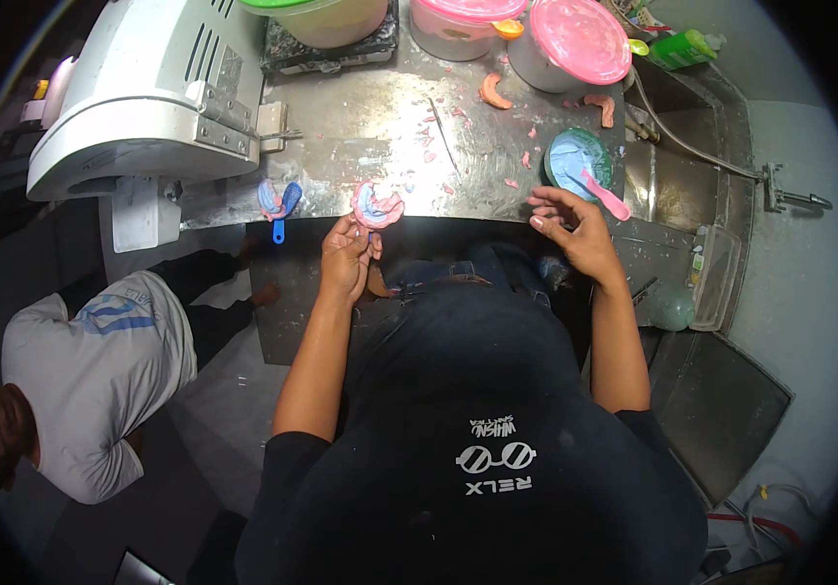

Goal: The person applies a blue dental impression material to a pink dental tray, spreading it with a small pink tool, and then washes a green bowl and the tool in a sink.

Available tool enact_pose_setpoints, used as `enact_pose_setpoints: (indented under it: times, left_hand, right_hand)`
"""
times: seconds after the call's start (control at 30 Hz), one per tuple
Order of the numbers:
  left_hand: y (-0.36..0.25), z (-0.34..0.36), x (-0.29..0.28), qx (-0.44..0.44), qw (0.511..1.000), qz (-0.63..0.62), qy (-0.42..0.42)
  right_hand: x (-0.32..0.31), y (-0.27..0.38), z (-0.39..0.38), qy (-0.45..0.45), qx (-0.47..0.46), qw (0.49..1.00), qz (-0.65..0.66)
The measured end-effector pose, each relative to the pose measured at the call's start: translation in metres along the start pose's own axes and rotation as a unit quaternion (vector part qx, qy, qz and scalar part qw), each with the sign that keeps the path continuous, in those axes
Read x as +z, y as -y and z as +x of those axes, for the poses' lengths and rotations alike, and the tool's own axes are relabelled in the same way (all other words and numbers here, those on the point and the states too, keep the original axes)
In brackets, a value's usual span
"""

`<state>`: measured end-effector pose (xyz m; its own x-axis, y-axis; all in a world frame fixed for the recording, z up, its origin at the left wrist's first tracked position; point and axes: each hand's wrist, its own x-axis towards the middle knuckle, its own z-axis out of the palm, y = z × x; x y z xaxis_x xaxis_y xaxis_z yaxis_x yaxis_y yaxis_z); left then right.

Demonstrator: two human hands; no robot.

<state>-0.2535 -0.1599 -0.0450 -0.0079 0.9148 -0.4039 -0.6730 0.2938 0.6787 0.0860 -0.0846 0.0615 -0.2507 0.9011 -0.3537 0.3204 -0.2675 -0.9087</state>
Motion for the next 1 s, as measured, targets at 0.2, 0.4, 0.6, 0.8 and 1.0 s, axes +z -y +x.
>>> enact_pose_setpoints:
  times: [0.2,0.4,0.6,0.8,1.0]
  left_hand:
    - [0.019,0.004,-0.018,-0.037,0.997,-0.027,-0.065]
    - [0.026,0.002,-0.022,-0.047,0.989,-0.068,-0.119]
    - [0.03,0.008,-0.028,-0.036,0.996,-0.034,-0.075]
    - [0.039,0.009,-0.025,-0.032,0.988,0.002,-0.154]
    - [0.037,0.008,-0.023,-0.005,0.99,-0.01,-0.14]
  right_hand:
    - [-0.001,0.003,-0.001,0.015,0.011,0.999,-0.041]
    - [-0.014,0.008,-0.005,-0.012,0.015,0.999,-0.034]
    - [-0.036,0.003,-0.011,-0.049,0.014,0.999,-0.011]
    - [-0.05,0.004,-0.015,-0.077,0.005,0.997,-0.001]
    - [-0.054,0.003,-0.02,-0.09,-0.001,0.996,0.0]
